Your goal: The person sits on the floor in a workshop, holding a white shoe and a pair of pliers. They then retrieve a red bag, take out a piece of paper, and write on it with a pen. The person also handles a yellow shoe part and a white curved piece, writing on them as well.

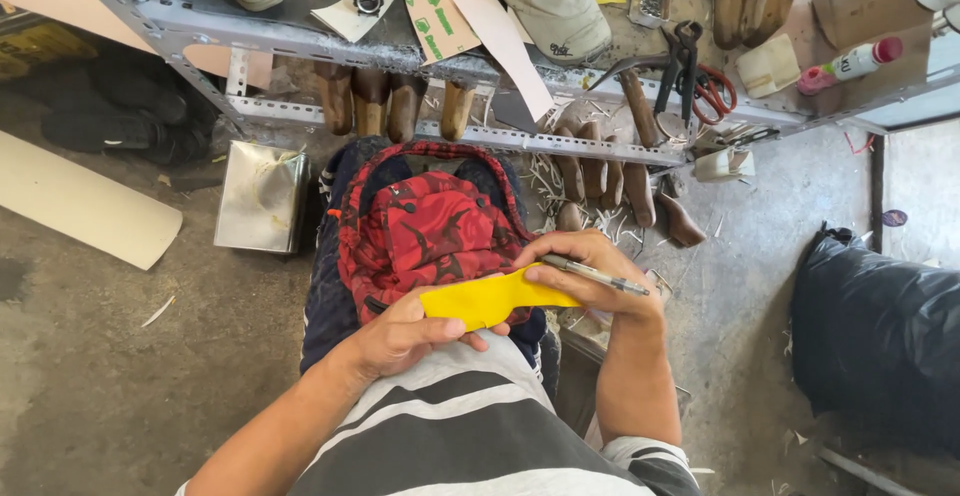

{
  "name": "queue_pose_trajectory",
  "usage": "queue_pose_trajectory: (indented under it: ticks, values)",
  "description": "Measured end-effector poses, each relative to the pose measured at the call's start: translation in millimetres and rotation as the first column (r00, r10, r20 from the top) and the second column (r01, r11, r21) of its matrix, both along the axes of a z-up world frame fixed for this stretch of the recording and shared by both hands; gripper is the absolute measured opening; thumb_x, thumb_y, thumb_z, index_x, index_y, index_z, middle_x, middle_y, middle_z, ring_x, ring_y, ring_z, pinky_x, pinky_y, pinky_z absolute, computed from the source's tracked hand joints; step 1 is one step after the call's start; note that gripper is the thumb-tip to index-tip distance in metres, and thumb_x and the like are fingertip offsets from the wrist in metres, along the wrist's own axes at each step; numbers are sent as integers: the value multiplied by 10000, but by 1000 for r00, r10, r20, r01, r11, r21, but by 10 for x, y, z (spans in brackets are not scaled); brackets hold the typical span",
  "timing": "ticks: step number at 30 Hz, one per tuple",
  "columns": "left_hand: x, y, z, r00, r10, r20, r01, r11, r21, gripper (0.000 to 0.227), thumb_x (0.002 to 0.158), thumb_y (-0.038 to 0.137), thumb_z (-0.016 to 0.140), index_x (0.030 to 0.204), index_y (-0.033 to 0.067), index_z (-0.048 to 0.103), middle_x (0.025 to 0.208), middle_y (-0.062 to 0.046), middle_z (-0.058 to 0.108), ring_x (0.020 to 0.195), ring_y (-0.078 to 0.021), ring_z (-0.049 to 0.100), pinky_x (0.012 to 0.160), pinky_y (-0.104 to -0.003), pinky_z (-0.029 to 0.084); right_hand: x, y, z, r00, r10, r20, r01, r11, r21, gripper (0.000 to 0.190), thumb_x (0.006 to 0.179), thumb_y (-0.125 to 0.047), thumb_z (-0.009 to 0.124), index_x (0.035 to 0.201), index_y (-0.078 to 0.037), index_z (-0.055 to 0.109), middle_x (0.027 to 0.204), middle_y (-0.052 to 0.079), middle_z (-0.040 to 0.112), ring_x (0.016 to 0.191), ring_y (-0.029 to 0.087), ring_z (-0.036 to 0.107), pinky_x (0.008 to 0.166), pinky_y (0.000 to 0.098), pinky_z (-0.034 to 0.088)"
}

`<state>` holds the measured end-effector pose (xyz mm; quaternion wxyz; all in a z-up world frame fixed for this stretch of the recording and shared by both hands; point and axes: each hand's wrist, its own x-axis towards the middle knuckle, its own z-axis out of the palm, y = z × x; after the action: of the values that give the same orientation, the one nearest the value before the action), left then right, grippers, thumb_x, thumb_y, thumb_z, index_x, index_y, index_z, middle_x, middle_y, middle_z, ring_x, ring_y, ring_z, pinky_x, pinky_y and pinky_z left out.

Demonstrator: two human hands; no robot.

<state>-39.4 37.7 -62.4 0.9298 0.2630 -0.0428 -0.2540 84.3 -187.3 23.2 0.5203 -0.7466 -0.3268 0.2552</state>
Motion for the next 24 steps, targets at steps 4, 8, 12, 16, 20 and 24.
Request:
queue_pose_trajectory:
  ticks: [4, 8, 12, 16, 20, 24]
  values:
    - [33, -43, -82, 999, -6, -40, 5, 1000, -12, 669, 897, 174, 641, 1490, -71, 453, 1181, -277, 700, 1003, -325, 725, 739, -355, 635, -15, -35, -111, 1000, 3, -19, -3, 1000, -20, 103, 937, -139, 748, 983, -58, 791, 714, 92, 715, 656, 145, 644, 587, 323, 518]
    - [22, -47, -213, 995, 44, -86, -25, 978, 208, 468, 977, 184, 551, 1367, -69, 605, 1171, -236, 720, 994, -279, 695, 774, -365, 607, -15, -99, -142, 999, -41, -29, 40, 999, -38, 114, 935, -143, 754, 987, -49, 791, 717, 92, 724, 672, 146, 656, 593, 324, 519]
    - [123, -56, 49, 958, 10, 286, -147, 874, 464, 520, 1054, 304, 433, 1484, 23, 512, 1552, -199, 494, 1445, -301, 405, 1189, -475, 276, -15, -120, -236, 996, -86, 11, 87, 994, -65, 125, 930, -160, 762, 995, -55, 786, 713, 97, 713, 666, 159, 667, 593, 344, 523]
    - [156, -190, -1, 954, 295, 55, -300, 945, 128, 531, 1014, 159, 492, 1485, -84, 457, 1476, -300, 529, 1295, -349, 569, 1088, -491, 457, -26, -37, -229, 984, -175, 45, 178, 981, -75, 119, 919, -152, 771, 986, -55, 784, 706, 95, 705, 660, 167, 647, 597, 345, 518]
    - [195, -207, -38, 931, 358, -77, -352, 932, 86, 558, 995, 160, 494, 1485, -102, 440, 1466, -312, 531, 1248, -385, 615, 1042, -508, 511, -11, -21, -236, 975, -213, 67, 218, 973, -77, 132, 911, -158, 781, 1001, -62, 791, 694, 75, 690, 650, 172, 648, 597, 337, 513]
    - [232, -156, -28, 914, 392, -110, -381, 919, 104, 551, 997, 171, 493, 1473, -104, 454, 1440, -322, 557, 1211, -384, 646, 1007, -512, 540, -5, -24, -243, 968, -245, 51, 248, 967, -65, 163, 899, -167, 798, 1024, -62, 793, 700, 58, 679, 669, 146, 622, 604, 328, 509]
